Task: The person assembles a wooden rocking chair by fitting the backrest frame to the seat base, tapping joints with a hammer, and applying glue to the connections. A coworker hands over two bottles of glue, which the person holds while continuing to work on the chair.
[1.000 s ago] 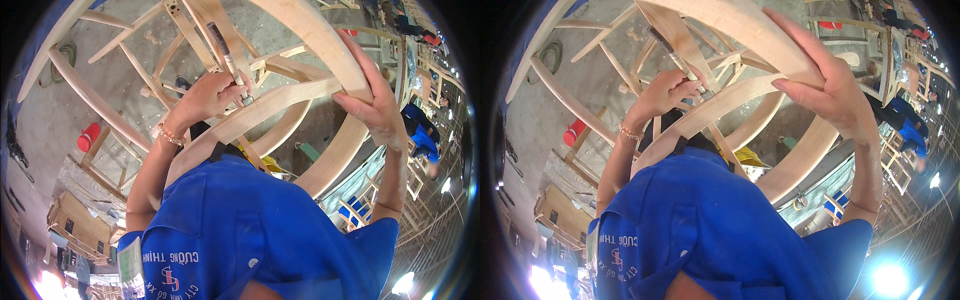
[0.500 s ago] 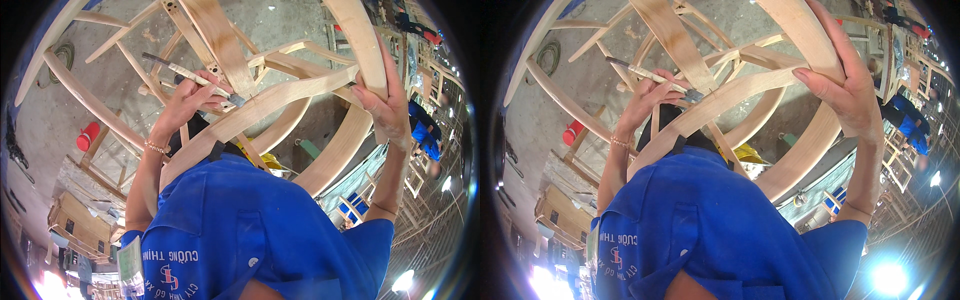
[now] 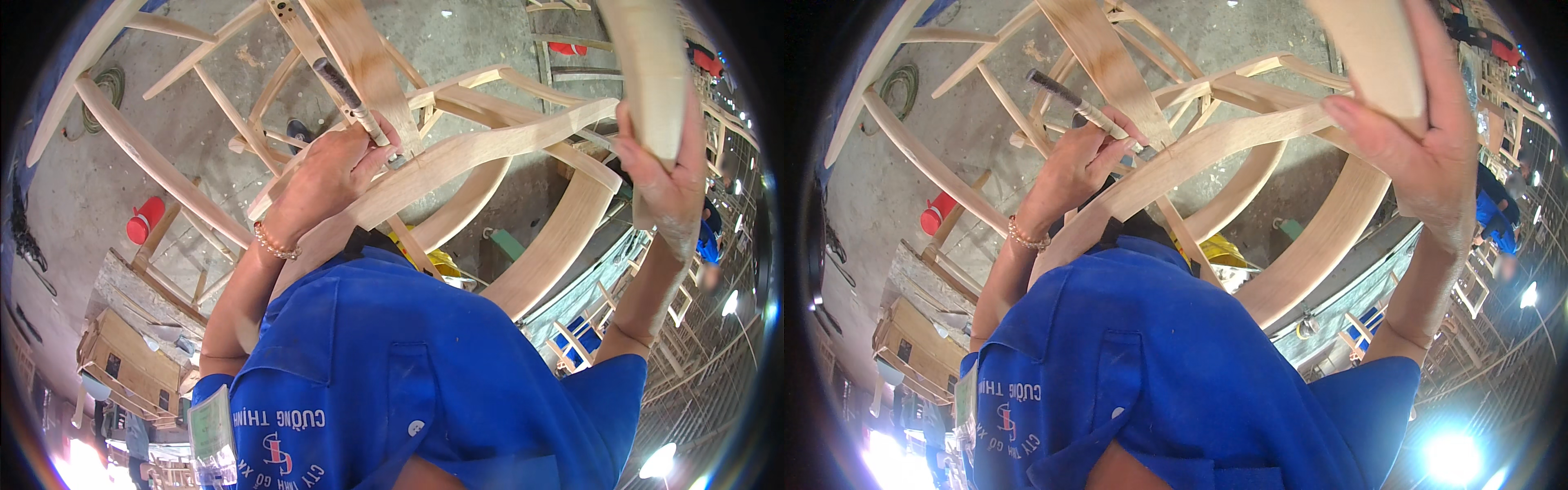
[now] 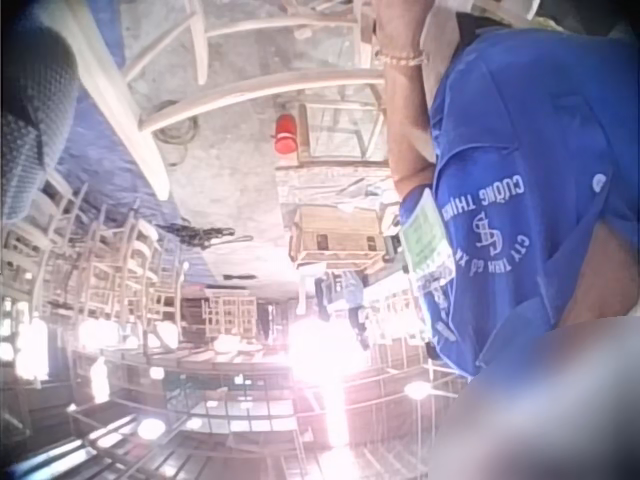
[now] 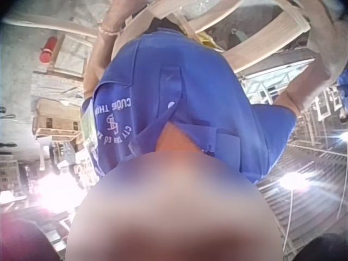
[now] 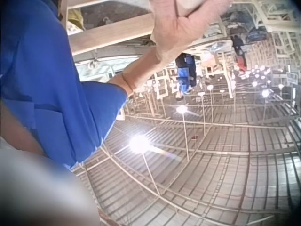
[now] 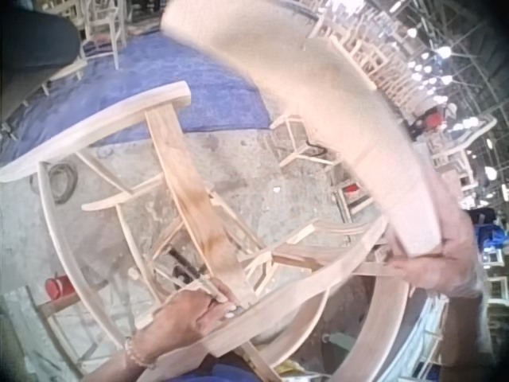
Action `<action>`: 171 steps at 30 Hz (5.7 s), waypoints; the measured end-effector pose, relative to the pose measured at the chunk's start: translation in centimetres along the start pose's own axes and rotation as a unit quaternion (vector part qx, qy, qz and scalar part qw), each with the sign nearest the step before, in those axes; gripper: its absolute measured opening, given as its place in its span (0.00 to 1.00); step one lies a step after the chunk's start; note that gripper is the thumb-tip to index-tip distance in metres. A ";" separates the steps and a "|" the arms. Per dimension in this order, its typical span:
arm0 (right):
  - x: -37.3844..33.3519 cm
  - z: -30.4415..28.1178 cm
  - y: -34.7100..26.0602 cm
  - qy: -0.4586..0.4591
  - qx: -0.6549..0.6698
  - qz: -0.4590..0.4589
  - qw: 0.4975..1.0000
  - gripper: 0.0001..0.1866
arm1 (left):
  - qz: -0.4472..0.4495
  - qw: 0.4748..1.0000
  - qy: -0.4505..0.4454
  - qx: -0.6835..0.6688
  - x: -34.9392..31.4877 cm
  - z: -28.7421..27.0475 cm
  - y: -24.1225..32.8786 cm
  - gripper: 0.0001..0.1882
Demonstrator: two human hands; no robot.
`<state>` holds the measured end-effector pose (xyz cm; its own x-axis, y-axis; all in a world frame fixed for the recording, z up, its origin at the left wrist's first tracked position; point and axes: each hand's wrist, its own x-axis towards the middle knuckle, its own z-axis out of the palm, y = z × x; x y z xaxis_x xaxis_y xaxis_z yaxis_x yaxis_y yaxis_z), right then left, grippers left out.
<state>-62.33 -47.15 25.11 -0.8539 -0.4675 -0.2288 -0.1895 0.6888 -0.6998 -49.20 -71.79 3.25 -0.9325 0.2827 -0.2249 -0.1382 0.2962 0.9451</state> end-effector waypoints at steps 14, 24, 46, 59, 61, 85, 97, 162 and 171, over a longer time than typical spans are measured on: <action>0.8 3.9 -0.4 -0.090 -0.045 0.051 0.994 0.41 | -0.040 0.999 -0.026 0.018 1.2 -0.1 0.0 0.14; 0.5 3.4 0.5 -0.060 -0.096 -0.017 0.993 0.42 | -0.075 0.997 -0.025 0.025 1.9 -1.2 1.5 0.15; 1.0 3.3 -0.3 -0.107 -0.090 0.011 0.990 0.41 | -0.002 0.985 -0.094 -0.142 1.5 -1.9 -1.0 0.15; -3.4 5.5 2.9 0.046 0.007 0.073 0.996 0.42 | 0.018 0.997 0.007 0.075 1.2 3.1 1.2 0.14; -5.0 5.8 3.0 0.088 0.061 0.119 0.987 0.43 | 0.008 0.988 -0.014 0.151 1.1 4.5 1.3 0.14; -10.6 7.5 3.8 0.161 0.171 0.193 0.953 0.45 | -0.086 0.968 0.072 -0.223 0.2 0.5 1.5 0.16; -9.2 7.3 3.4 0.101 0.074 0.114 0.985 0.45 | -0.018 0.995 0.083 0.046 1.8 1.9 2.1 0.20; 0.8 2.6 -0.4 0.039 -0.254 -0.150 0.955 0.36 | -0.002 0.990 0.091 0.110 2.5 2.7 1.2 0.23; -0.2 3.1 -0.4 -0.057 -0.212 -0.003 0.976 0.38 | 0.010 0.992 0.078 0.100 2.7 2.4 1.5 0.22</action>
<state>-60.60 -49.07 23.36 -0.7973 -0.5138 -0.3166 -0.3979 0.8420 -0.3642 -51.15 -68.38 3.49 -0.9770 0.1496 -0.1520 -0.0648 0.4709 0.8798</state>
